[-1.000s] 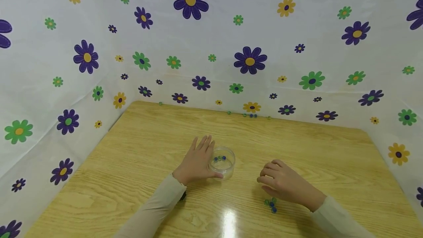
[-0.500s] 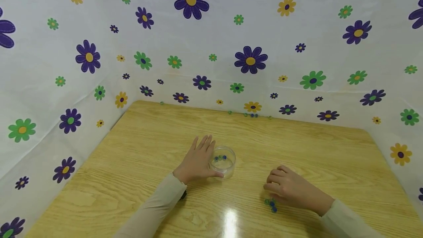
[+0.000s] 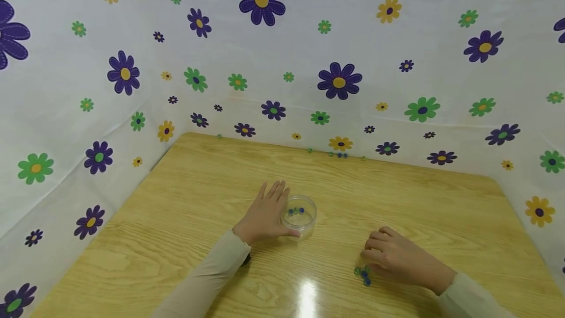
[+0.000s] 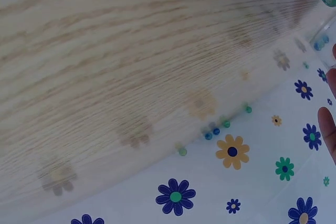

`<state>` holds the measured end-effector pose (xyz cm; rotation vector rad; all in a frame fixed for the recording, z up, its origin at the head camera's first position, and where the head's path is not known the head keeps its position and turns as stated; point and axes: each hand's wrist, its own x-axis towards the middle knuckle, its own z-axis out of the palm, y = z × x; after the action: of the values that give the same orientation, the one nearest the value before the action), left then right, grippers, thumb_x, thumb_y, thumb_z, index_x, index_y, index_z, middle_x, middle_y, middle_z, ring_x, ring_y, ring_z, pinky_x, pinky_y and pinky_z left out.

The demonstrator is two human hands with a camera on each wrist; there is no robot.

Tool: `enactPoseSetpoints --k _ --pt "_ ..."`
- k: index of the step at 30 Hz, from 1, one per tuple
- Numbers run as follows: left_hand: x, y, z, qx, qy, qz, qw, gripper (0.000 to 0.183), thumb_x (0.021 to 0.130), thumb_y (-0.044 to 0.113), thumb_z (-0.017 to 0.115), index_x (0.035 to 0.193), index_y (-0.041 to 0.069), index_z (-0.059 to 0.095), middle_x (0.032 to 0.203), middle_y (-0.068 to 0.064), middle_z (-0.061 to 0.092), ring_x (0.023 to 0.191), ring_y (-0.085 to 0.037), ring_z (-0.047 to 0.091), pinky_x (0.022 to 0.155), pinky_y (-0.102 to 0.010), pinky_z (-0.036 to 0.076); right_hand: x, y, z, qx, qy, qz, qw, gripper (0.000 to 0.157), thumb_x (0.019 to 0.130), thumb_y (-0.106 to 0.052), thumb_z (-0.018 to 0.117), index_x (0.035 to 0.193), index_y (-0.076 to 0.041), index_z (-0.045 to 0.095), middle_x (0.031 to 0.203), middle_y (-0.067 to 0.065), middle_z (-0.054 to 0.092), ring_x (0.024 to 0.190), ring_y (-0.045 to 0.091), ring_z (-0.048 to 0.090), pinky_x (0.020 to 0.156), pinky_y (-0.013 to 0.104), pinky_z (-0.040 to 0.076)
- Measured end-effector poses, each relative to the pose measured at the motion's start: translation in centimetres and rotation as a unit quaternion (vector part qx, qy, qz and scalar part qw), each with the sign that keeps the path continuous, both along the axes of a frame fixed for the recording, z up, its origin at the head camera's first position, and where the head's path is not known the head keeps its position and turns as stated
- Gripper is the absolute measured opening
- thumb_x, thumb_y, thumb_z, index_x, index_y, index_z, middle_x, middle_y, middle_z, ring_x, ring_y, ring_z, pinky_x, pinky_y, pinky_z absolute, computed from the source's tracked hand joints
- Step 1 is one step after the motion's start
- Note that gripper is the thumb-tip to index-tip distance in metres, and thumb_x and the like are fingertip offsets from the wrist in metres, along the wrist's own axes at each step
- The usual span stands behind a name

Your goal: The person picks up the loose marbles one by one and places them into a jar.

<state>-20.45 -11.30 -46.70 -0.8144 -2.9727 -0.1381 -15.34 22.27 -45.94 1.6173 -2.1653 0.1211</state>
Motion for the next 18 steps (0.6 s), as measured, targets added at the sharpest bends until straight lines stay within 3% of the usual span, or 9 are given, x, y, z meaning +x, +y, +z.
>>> enactPoseSetpoints --k 9,18 --pt "-0.10 -0.01 -0.14 -0.010 0.008 -0.002 0.9999 0.113 0.069 0.078 0.055 0.145 -0.001 0.031 0.154 -0.020 0.024 0.145 -0.031 0.020 0.117 -0.053 0.013 0.16 0.36 -0.38 -0.013 -0.014 0.008 1.000 0.040 0.058 -0.017 0.087 0.089 -0.022 0.062 0.084 -0.010 0.061 0.078 0.007 0.053 0.073 0.029 0.043" --pt "-0.11 0.03 -0.13 -0.010 0.008 -0.001 0.9999 0.113 0.069 0.079 0.055 0.145 -0.001 0.031 0.154 -0.020 0.023 0.145 -0.032 0.021 0.117 -0.053 0.013 0.28 0.58 -0.80 0.006 -0.005 0.001 1.000 0.040 0.058 -0.015 0.087 0.091 -0.021 0.065 0.084 -0.009 0.062 0.077 0.007 0.054 0.071 0.028 0.045"
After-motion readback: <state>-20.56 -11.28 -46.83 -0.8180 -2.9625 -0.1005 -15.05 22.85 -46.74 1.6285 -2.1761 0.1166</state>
